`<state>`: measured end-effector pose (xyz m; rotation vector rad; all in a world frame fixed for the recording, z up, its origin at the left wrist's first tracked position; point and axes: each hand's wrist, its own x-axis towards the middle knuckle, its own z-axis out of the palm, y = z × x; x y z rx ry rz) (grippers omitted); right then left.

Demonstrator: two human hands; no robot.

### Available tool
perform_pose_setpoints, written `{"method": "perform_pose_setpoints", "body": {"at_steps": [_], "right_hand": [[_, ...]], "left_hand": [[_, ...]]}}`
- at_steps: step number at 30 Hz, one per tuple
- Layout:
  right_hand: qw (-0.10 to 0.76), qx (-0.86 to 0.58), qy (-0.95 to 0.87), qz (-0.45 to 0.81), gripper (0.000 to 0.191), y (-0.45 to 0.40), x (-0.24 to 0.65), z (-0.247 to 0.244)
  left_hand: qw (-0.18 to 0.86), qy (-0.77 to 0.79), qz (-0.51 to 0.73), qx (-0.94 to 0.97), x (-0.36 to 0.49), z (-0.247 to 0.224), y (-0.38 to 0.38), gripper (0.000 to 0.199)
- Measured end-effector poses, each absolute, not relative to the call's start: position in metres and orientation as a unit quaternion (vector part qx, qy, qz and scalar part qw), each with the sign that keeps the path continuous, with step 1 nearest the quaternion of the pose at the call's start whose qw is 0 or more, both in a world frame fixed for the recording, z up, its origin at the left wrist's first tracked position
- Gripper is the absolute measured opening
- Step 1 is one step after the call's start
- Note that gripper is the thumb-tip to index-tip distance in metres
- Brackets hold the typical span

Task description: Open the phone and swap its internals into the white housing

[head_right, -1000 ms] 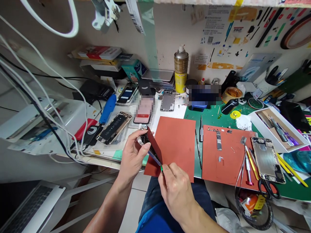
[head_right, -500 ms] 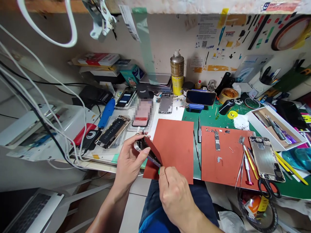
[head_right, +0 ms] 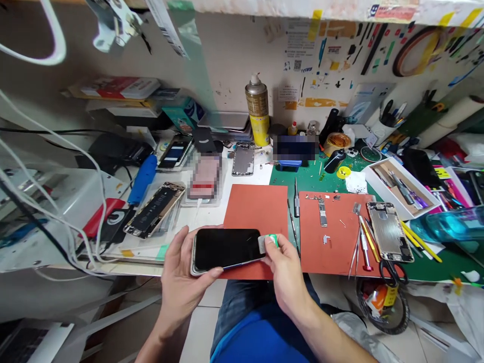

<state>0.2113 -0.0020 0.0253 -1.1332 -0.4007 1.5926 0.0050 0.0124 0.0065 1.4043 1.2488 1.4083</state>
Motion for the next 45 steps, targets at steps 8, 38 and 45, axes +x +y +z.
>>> {"method": "perform_pose_setpoints", "body": {"at_steps": [8, 38, 45], "right_hand": [[0.442, -0.639, -0.352, 0.521, 0.048, 0.013, 0.258, 0.016], [0.368, -0.699, -0.492, 0.365, 0.037, 0.031, 0.259, 0.021], [0.381, -0.680, -0.519, 0.350, 0.030, 0.034, 0.257, 0.018]], "left_hand": [[0.357, 0.484, 0.396, 0.694, 0.000, -0.018, 0.022, 0.071], [0.089, 0.421, 0.285, 0.857, -0.006, -0.003, 0.018, 0.061], [0.053, 0.410, 0.276, 0.868, -0.007, -0.004, 0.019, 0.061]]}}
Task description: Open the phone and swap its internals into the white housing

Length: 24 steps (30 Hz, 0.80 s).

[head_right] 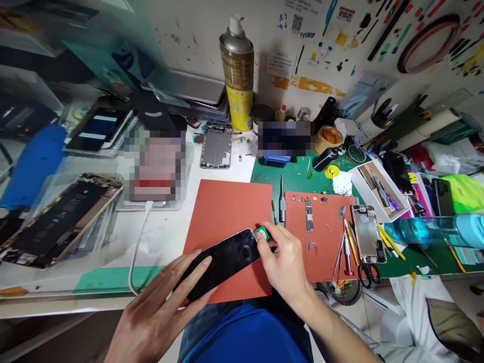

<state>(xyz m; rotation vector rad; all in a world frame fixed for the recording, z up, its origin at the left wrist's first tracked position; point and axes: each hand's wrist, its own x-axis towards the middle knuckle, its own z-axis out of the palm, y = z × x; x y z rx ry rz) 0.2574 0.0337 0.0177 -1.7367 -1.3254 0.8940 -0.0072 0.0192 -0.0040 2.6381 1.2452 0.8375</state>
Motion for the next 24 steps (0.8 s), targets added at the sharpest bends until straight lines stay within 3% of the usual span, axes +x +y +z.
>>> {"method": "perform_pose_setpoints", "body": {"at_steps": [14, 24], "right_hand": [[0.294, -0.680, -0.633, 0.224, 0.031, 0.043, 0.250, 0.027], [0.321, -0.711, -0.420, 0.464, 0.034, 0.061, 0.263, 0.026]], "left_hand": [[0.058, 0.424, 0.287, 0.857, -0.005, -0.002, 0.019, 0.064], [0.147, 0.488, 0.315, 0.801, 0.002, -0.005, 0.012, 0.057]]}}
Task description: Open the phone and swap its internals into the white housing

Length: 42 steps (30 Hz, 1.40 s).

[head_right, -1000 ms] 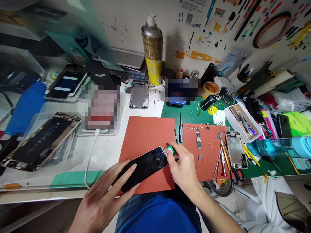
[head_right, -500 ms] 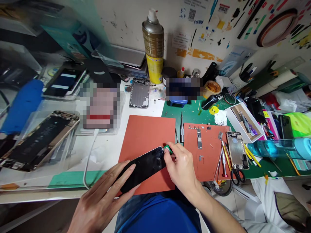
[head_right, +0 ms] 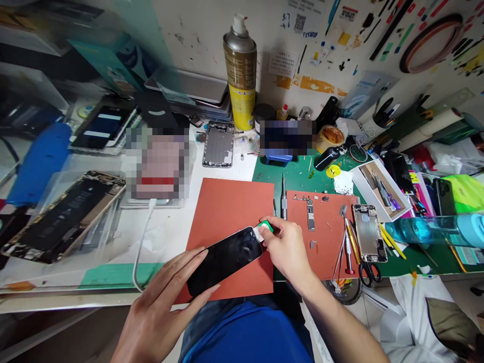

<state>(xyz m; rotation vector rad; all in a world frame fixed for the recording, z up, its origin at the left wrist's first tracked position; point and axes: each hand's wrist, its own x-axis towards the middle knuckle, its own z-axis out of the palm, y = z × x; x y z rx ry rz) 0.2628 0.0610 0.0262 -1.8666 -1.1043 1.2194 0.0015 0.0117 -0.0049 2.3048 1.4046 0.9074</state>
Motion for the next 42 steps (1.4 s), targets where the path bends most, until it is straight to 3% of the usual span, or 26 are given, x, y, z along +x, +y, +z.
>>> {"method": "perform_pose_setpoints", "body": {"at_steps": [3, 8, 10, 15, 21, 28, 42], "right_hand": [[0.320, -0.709, -0.456, 0.432, 0.032, 0.057, 0.261, 0.026], [0.268, -0.689, -0.636, 0.223, 0.036, 0.049, 0.246, 0.029], [0.243, -0.681, -0.662, 0.197, 0.038, 0.051, 0.244, 0.030], [0.261, -0.699, -0.574, 0.337, 0.029, 0.064, 0.255, 0.034], [0.276, -0.709, -0.475, 0.442, 0.032, 0.068, 0.260, 0.036], [0.296, -0.720, -0.540, 0.321, 0.032, 0.041, 0.265, 0.040], [0.308, -0.684, -0.589, 0.302, 0.028, 0.015, 0.267, 0.032]], "left_hand": [[0.157, 0.490, 0.318, 0.796, 0.002, -0.005, 0.011, 0.056], [0.159, 0.497, 0.318, 0.792, 0.002, -0.008, 0.010, 0.057], [0.156, 0.494, 0.318, 0.794, 0.002, -0.008, 0.009, 0.055], [0.145, 0.499, 0.301, 0.799, 0.004, -0.004, 0.007, 0.048], [0.152, 0.510, 0.292, 0.795, 0.006, 0.000, 0.007, 0.049], [0.164, 0.537, 0.272, 0.781, 0.004, -0.001, 0.004, 0.049], [0.164, 0.535, 0.289, 0.776, 0.007, -0.002, 0.007, 0.046]]}}
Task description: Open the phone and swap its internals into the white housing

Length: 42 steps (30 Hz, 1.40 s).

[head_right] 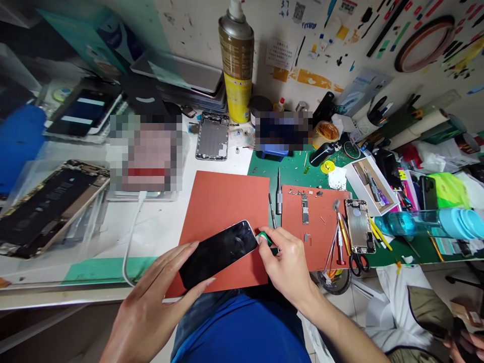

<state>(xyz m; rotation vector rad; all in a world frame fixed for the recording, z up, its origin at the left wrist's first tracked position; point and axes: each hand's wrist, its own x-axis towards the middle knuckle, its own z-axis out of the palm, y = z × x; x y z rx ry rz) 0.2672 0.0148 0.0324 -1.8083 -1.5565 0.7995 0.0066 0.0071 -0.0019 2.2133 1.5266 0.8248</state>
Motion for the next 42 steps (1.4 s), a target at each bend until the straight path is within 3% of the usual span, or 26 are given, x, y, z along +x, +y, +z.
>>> {"method": "perform_pose_setpoints", "body": {"at_steps": [7, 14, 18, 26, 33, 42], "right_hand": [[0.238, -0.676, -0.666, 0.205, 0.036, 0.013, 0.259, 0.034], [0.259, -0.719, -0.444, 0.467, 0.036, 0.027, 0.273, 0.035], [0.260, -0.716, -0.398, 0.511, 0.038, 0.033, 0.276, 0.035], [0.236, -0.732, -0.492, 0.408, 0.039, 0.024, 0.273, 0.036], [0.197, -0.714, -0.548, 0.390, 0.030, 0.031, 0.277, 0.044], [0.156, -0.706, -0.653, 0.226, 0.039, 0.015, 0.258, 0.046]], "left_hand": [[0.172, 0.537, 0.305, 0.768, 0.007, -0.002, 0.005, 0.048], [0.186, 0.558, 0.291, 0.755, 0.009, 0.001, 0.003, 0.048], [0.194, 0.569, 0.288, 0.745, 0.008, -0.003, 0.001, 0.049], [0.204, 0.566, 0.288, 0.745, 0.008, -0.006, 0.002, 0.053], [0.204, 0.575, 0.253, 0.751, 0.006, 0.002, 0.004, 0.050], [0.188, 0.582, 0.261, 0.747, 0.008, 0.004, 0.003, 0.048]]}}
